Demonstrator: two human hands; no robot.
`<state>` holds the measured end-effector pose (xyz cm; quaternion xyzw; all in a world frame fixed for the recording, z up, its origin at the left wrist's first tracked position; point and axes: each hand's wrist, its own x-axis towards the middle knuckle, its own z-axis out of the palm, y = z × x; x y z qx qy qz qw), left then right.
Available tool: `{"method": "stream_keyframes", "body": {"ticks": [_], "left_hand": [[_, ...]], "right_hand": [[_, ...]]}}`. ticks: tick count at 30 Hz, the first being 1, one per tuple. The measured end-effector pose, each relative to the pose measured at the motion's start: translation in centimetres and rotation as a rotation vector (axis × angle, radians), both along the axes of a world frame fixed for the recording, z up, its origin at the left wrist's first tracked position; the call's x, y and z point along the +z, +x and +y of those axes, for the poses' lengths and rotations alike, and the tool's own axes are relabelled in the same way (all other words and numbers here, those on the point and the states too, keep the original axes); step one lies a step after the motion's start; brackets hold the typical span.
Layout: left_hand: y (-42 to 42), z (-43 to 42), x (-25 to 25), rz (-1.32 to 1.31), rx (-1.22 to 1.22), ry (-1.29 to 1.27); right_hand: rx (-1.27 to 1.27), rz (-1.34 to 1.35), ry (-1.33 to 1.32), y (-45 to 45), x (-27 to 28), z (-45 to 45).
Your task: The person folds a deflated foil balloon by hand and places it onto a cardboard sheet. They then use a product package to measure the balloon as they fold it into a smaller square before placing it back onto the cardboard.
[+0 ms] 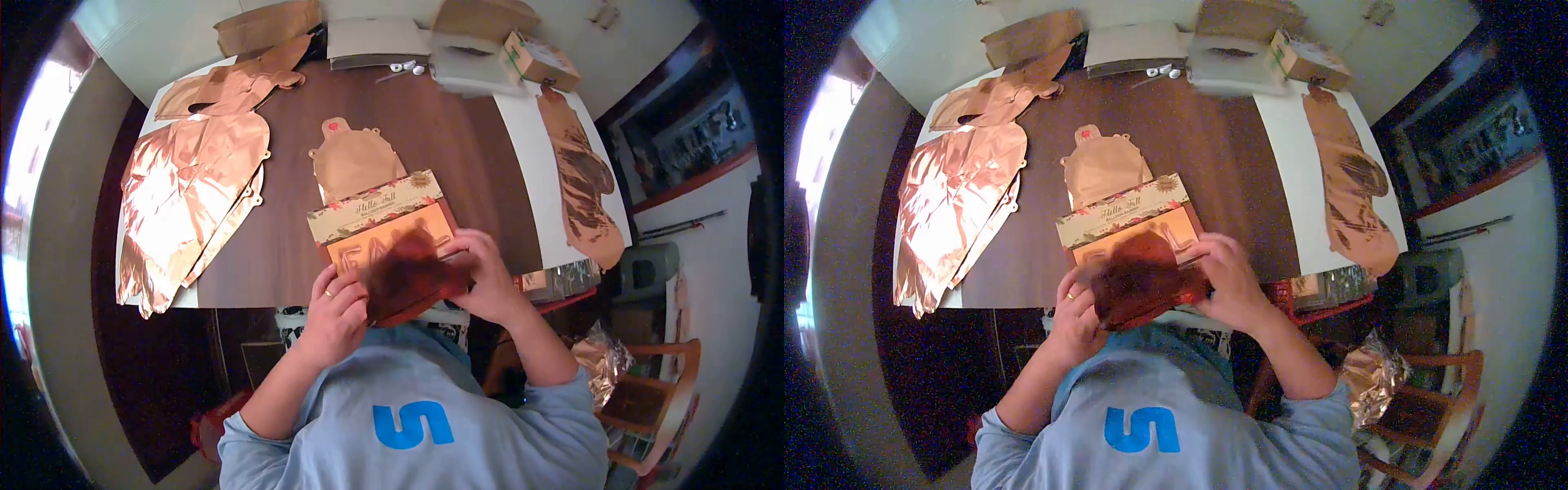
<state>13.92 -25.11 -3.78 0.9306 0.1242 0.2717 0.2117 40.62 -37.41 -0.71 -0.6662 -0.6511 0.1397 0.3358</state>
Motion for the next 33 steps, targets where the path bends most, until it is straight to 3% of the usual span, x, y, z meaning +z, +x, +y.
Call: {"method": "stream_keyframes", "body": {"ticks": [3, 10, 33], "left_hand": [[0.1, -0.4, 1.1, 0.001, 0.054, 0.072], [-0.9, -0.1, 0.1, -0.007, 0.136, 0.175], [-0.7, -0.6, -0.5, -0.021, 0.231, 0.214]], "right_hand": [[0.232, -0.262, 0.221, 1.0, -1.8, -0.6], [0.147, -0.431, 0.358, -1.0, -1.8, -1.3], [0.162, -0.341, 0.45, -2.2, -2.8, -2.6]]}}
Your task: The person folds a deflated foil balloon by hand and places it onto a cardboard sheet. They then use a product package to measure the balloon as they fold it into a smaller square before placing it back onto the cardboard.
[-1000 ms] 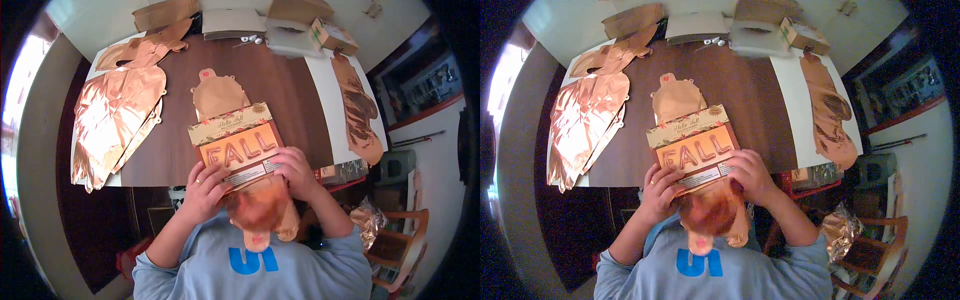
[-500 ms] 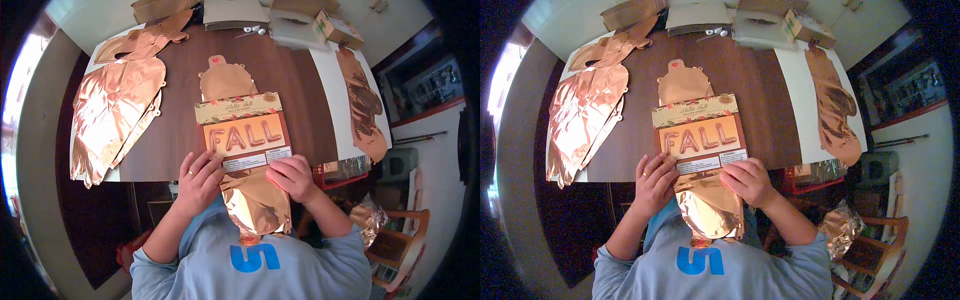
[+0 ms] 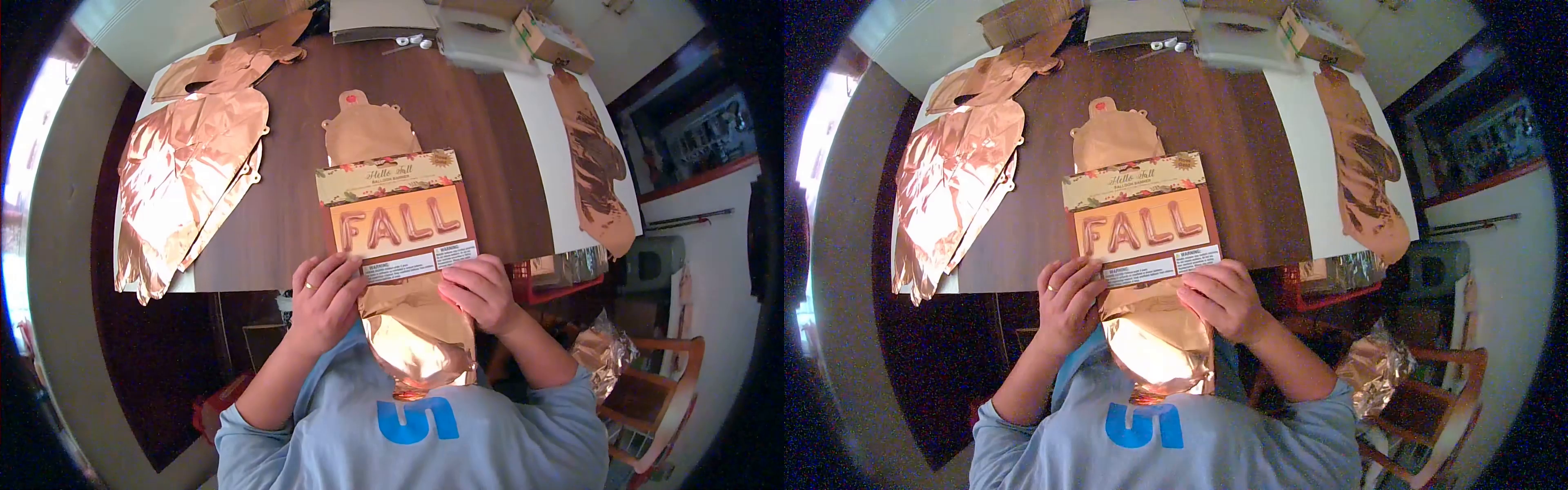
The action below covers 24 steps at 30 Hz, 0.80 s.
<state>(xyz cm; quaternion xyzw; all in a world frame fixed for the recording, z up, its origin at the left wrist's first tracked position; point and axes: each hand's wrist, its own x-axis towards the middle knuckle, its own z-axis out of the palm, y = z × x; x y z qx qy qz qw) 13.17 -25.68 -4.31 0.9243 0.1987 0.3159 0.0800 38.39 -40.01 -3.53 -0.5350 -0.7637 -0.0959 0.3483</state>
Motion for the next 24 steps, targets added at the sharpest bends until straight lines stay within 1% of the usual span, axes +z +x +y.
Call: {"method": "stream_keyframes", "body": {"ticks": [4, 7, 10, 14, 20, 24], "left_hand": [[-0.3, -0.1, -0.2, -0.028, -0.009, 0.003], [-0.6, -0.1, -0.2, -0.023, -0.012, 0.013], [-0.6, 0.1, -0.4, -0.032, -0.013, 0.011], [-0.7, 0.2, -0.8, -0.049, -0.006, 0.022], [-0.7, 0.4, -0.9, -0.063, -0.008, -0.009], [-0.3, 0.3, 0.7, -0.049, 0.035, -0.124]], "right_hand": [[0.015, 0.026, -0.035, 0.4, 0.1, -0.2], [-0.068, -0.066, -0.007, 0.8, 1.0, 0.6], [-0.106, -0.098, -0.055, 2.0, 0.6, 1.1], [-0.052, -0.099, -0.085, 2.3, 0.6, 1.1], [-0.043, 0.023, -0.147, 2.5, 0.6, 1.4], [-0.07, 0.144, -0.208, 2.4, 0.9, 1.6]]}}
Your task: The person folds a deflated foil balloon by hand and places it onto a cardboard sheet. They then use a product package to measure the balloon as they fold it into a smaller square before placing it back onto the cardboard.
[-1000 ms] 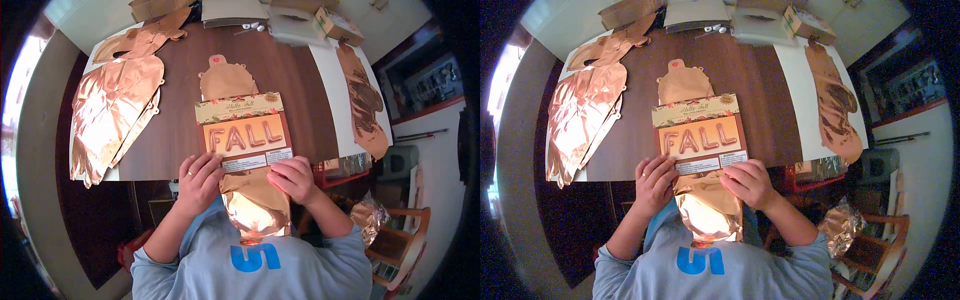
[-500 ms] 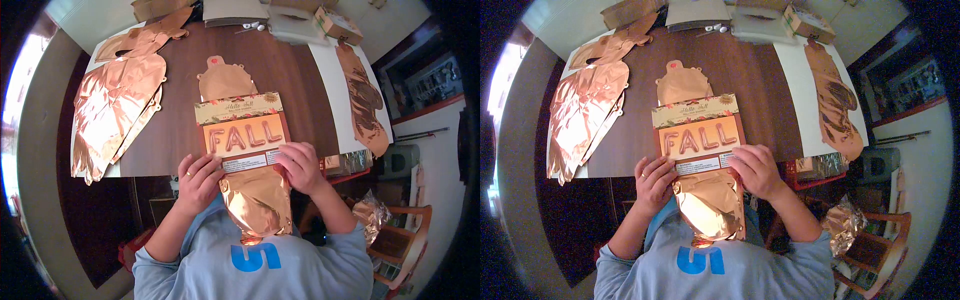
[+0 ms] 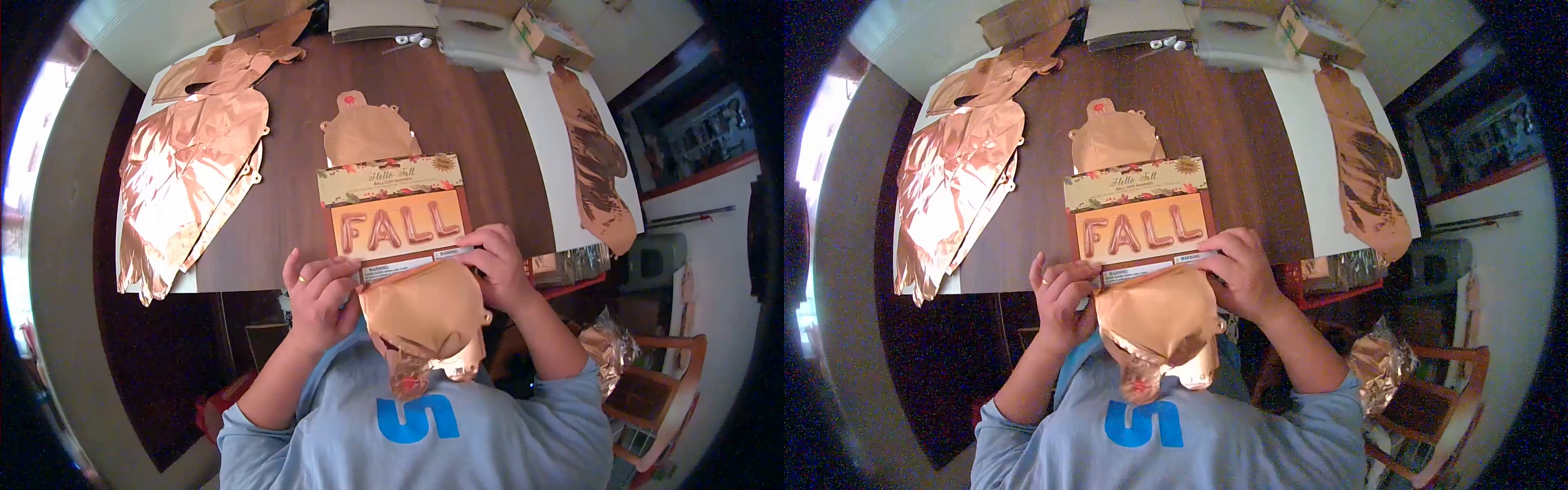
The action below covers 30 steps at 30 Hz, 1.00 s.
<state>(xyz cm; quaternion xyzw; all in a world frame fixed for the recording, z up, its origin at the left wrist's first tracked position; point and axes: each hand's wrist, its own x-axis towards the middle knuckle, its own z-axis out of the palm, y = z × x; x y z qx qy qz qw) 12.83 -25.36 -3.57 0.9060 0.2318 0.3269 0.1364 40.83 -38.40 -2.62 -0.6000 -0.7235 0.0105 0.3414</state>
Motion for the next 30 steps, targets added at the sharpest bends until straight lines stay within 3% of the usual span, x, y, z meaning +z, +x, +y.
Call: {"method": "stream_keyframes", "body": {"ticks": [5, 8, 11, 14, 17, 20, 26, 30], "left_hand": [[0.6, -0.3, 0.3, -0.041, 0.053, -0.151], [1.0, -1.0, -1.0, -0.2, 0.244, -0.298], [0.2, -0.2, -2.3, -0.175, 0.083, 0.155], [0.8, -1.4, 0.8, 0.031, -0.352, 0.271], [4.1, -2.4, 2.3, 0.292, -0.483, 0.192], [4.7, -2.2, 1.2, 0.517, -0.315, 0.24], [0.9, -2.5, -0.1, 0.486, -0.062, 0.089], [1.4, -3.8, 1.8, 0.524, 0.054, 0.015]], "right_hand": [[-0.107, 0.06, -0.106, -0.7, 0.9, 0.3], [-0.182, 0.118, -0.053, -1.2, -0.1, 0.6], [-0.221, 0.173, -0.074, -1.7, 0.1, 0.5], [-0.204, 0.094, -0.049, -1.9, 0.6, 0.8], [-0.151, -0.125, -0.065, -1.8, 0.8, 0.8], [-0.155, -0.275, -0.043, -1.5, 0.3, 0.9], [-0.187, -0.303, -0.153, -1.4, 1.6, 0.9], [-0.176, -0.319, -0.196, -1.1, 2.2, 1.5]]}}
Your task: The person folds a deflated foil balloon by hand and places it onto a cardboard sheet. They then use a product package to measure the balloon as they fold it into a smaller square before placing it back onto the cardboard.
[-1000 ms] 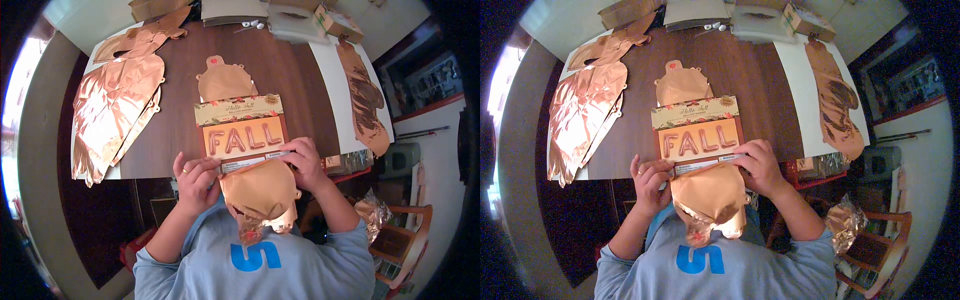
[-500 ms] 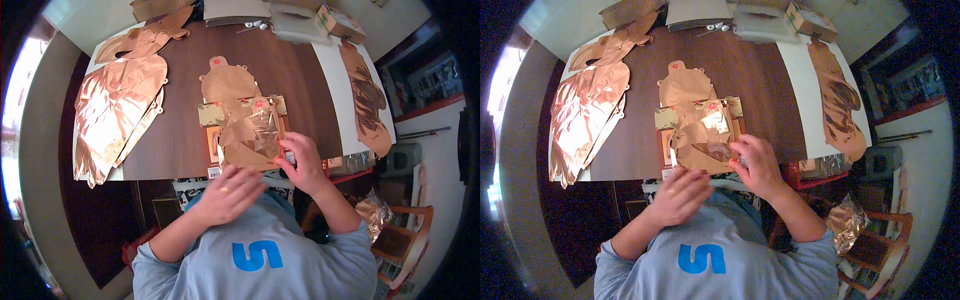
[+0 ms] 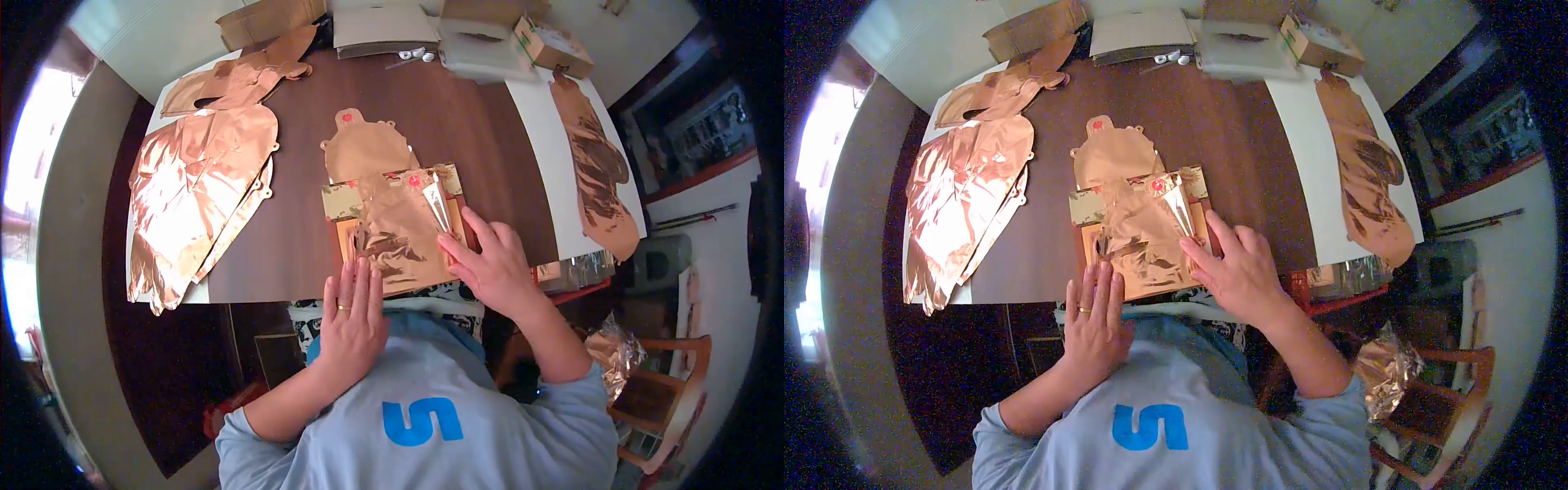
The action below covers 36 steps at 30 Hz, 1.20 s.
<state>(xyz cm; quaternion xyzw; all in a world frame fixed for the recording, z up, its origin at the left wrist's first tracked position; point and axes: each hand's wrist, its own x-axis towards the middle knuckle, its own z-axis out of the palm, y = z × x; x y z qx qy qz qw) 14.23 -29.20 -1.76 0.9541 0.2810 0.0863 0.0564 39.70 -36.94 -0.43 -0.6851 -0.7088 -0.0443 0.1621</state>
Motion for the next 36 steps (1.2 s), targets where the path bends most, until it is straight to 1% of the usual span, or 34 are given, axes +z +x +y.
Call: {"method": "stream_keyframes", "body": {"ticks": [1, 4, 5, 7, 10, 11, 14, 17, 20, 23, 26, 27, 28, 30, 33, 36], "left_hand": [[0.4, -0.3, 0.6, 0.018, 0.028, -0.007], [2.3, 0.3, 0.3, -0.116, -0.156, 0.087], [2.8, 0.6, -0.2, -0.116, -0.223, 0.085], [2.8, 1.0, -2.0, -0.067, -0.221, 0.144], [2.7, 1.4, -2.9, -0.068, -0.236, 0.174], [2.5, 1.4, -2.6, -0.068, -0.239, 0.178], [2.3, 1.6, -2.4, -0.073, -0.245, 0.204], [2.1, 1.7, -2.9, -0.112, -0.24, 0.219], [1.7, 1.9, -3.1, -0.135, -0.243, 0.208], [1.5, 2.0, -2.9, -0.131, -0.252, 0.227], [1.5, 2.1, -3.0, -0.124, -0.251, 0.241], [1.4, 2.0, -3.0, -0.12, -0.248, 0.24], [1.3, 2.0, -3.1, -0.119, -0.244, 0.236], [1.3, 2.0, -3.2, -0.117, -0.234, 0.23], [1.4, 1.8, -3.8, -0.177, -0.216, 0.231], [1.5, 1.6, -3.6, -0.181, -0.203, 0.206]], "right_hand": [[0.007, -0.008, -0.011, 0.0, 0.1, 0.1], [0.03, -0.058, -0.06, 0.3, 0.7, 0.6], [0.062, -0.02, -0.073, 0.6, 1.0, 0.7], [0.123, 0.051, -0.101, 1.4, 1.7, 1.1], [0.026, 0.394, -0.055, 3.8, 1.9, 3.3], [-0.074, 0.531, -0.037, 4.8, 2.0, 4.6], [-0.26, 0.589, -0.279, 6.6, 2.6, 8.4], [-0.236, 0.494, -0.587, 6.8, 4.6, 11.1], [-0.12, 0.688, -0.656, 8.8, 3.1, 12.3], [-0.134, 0.9, -0.675, 8.4, 4.1, 12.7], [-0.243, 0.926, -0.41, 9.1, 5.1, 13.7], [-0.239, 0.997, -0.314, 10.1, 5.0, 14.0], [-0.261, 1.007, -0.226, 11.4, 4.5, 14.5], [-0.381, 0.997, -0.112, 14.0, 4.5, 14.8], [-0.491, 1.05, -0.029, 18.4, 3.0, 13.2], [-0.639, 0.844, -0.118, 20.6, 1.0, 11.1]]}}
